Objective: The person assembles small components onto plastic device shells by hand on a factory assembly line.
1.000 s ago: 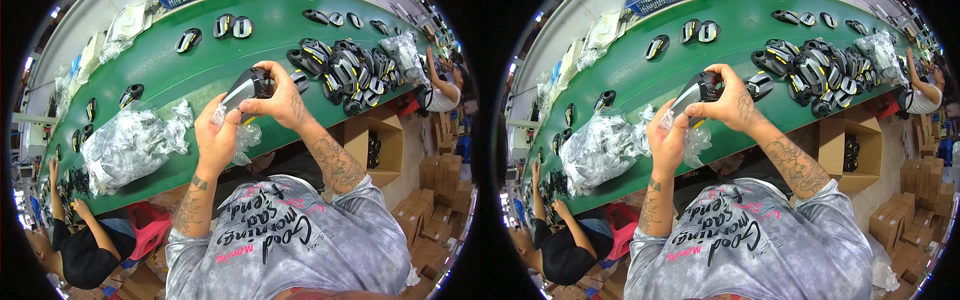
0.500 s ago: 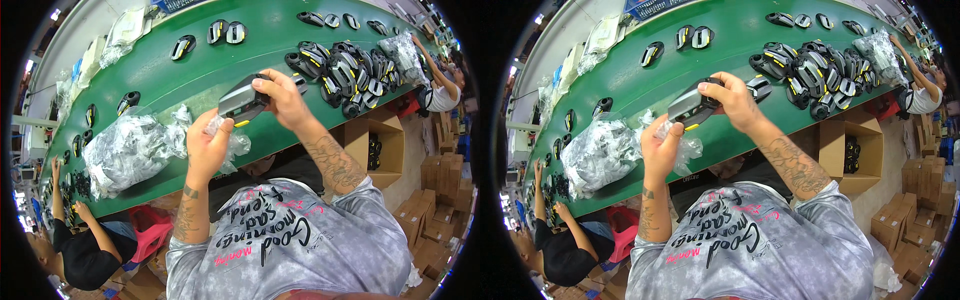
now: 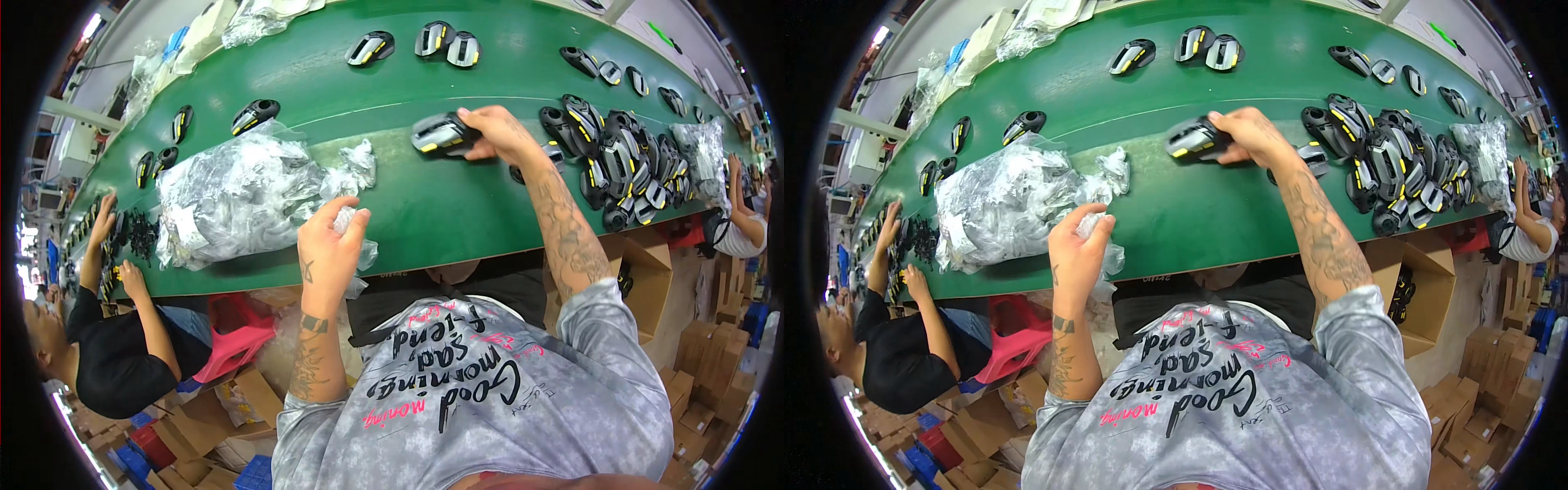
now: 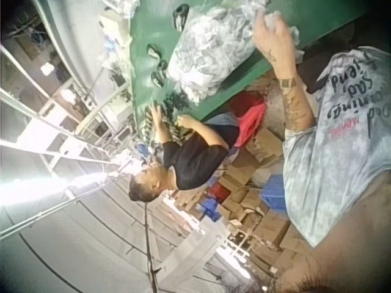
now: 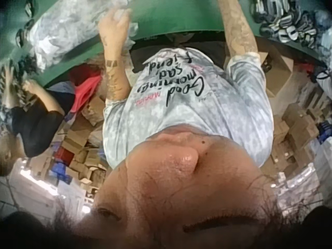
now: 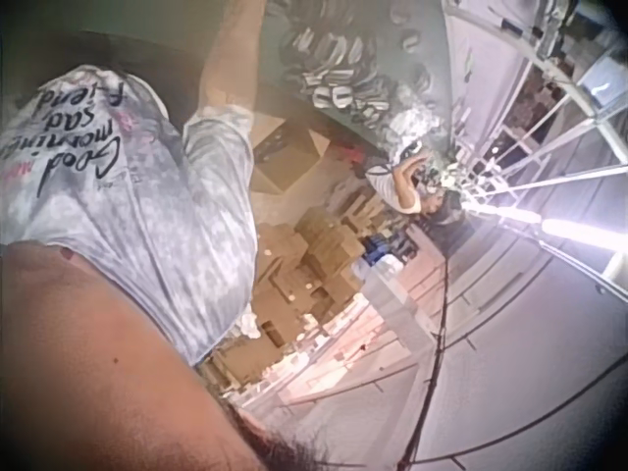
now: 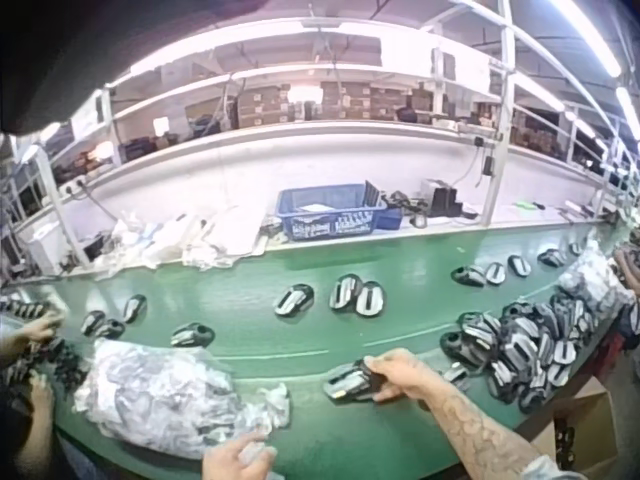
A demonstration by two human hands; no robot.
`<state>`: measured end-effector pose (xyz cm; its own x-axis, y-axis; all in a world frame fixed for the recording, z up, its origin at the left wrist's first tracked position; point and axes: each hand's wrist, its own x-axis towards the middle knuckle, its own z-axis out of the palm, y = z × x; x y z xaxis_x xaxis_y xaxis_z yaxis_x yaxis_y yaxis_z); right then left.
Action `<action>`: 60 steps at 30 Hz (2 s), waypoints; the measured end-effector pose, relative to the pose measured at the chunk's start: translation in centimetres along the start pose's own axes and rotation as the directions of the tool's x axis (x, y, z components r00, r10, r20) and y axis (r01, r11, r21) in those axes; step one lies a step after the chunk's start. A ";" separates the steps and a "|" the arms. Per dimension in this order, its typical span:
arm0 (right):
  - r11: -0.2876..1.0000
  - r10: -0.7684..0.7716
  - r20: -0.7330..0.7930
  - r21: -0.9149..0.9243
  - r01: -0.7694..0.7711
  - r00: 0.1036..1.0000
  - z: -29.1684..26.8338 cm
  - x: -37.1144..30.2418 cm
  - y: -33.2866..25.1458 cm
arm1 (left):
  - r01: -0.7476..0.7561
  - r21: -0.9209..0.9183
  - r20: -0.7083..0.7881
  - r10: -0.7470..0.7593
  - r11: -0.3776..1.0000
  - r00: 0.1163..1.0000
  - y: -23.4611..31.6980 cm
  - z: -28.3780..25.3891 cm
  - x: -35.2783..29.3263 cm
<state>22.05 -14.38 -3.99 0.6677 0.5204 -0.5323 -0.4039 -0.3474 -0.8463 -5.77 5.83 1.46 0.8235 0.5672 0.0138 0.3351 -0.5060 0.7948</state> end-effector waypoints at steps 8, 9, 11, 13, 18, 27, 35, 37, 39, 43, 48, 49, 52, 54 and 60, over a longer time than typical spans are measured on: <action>0.771 -0.419 -0.138 -0.576 0.271 0.898 13.5 6.6 -6.1 | -0.009 0.061 0.070 0.005 0.998 0.998 -0.2 -1.2 -0.6; 0.676 -0.500 -0.070 -0.655 0.338 0.863 14.1 4.9 -5.4 | 0.008 0.074 0.082 -0.014 0.997 0.997 -0.5 -1.8 -1.0; 0.596 -0.424 0.140 -0.701 0.392 0.895 14.7 1.6 -4.1 | -0.019 0.000 0.047 0.019 1.000 0.999 -0.9 -2.2 -1.5; 0.509 -0.550 0.127 -0.732 0.452 0.825 15.2 1.0 0.0 | 0.125 -0.008 0.179 -0.121 0.992 0.976 -0.1 -2.1 -1.8; 0.892 -0.338 0.120 -0.275 0.359 0.933 12.2 -1.4 -0.2 | 0.011 -0.043 0.033 -0.010 0.999 0.999 1.9 0.0 -0.3; 0.857 -0.469 -0.024 -0.253 0.448 0.883 4.0 -12.0 0.1 | -0.120 -0.319 0.227 0.199 0.940 0.953 4.5 6.8 3.1; 0.907 -0.378 0.018 0.205 0.367 0.925 1.3 -13.8 1.0 | 0.398 -0.769 0.427 -0.062 0.500 0.902 6.3 7.9 3.3; 0.900 -0.398 0.022 0.202 0.385 0.917 0.1 -14.3 1.1 | 0.362 -0.867 0.408 0.069 0.343 0.911 5.2 7.9 3.7; 0.817 -0.572 -0.086 0.033 0.576 0.816 -0.4 -14.5 0.9 | 0.328 -0.842 0.389 0.062 0.428 0.919 4.8 7.7 3.2; 0.678 -0.702 0.070 -0.242 0.694 0.709 0.1 -14.6 -1.4 | 0.198 -0.744 0.446 0.255 0.638 0.858 5.3 7.4 2.5; 0.819 -0.516 0.158 -0.199 0.539 0.842 1.2 -13.4 -2.2 | 0.238 -0.711 0.511 0.253 0.662 0.822 7.4 7.5 1.7; 0.817 -0.516 0.159 -0.202 0.539 0.842 1.6 -13.4 -2.1 | 0.203 -0.767 0.410 0.222 0.608 0.885 8.0 7.5 1.2; 0.828 -0.528 0.044 -0.196 0.526 0.848 2.3 -13.3 -1.7 | 0.263 -0.727 0.460 0.166 0.634 0.872 6.4 7.6 1.2; 0.826 -0.528 -0.011 -0.240 0.510 0.849 1.9 -13.6 -2.0 | 0.309 -0.706 0.506 0.149 0.638 0.850 4.7 7.5 1.6; 0.716 -0.636 -0.023 -0.391 0.578 0.772 1.3 -14.0 -2.1 | 0.329 -0.770 0.534 0.271 0.546 0.801 4.0 7.1 1.6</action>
<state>12.77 -19.91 5.18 0.7864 0.6043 0.1278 0.3412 -0.2526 -0.9054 0.13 0.14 0.39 0.9948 -0.0300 -0.0977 0.1014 0.4107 0.9061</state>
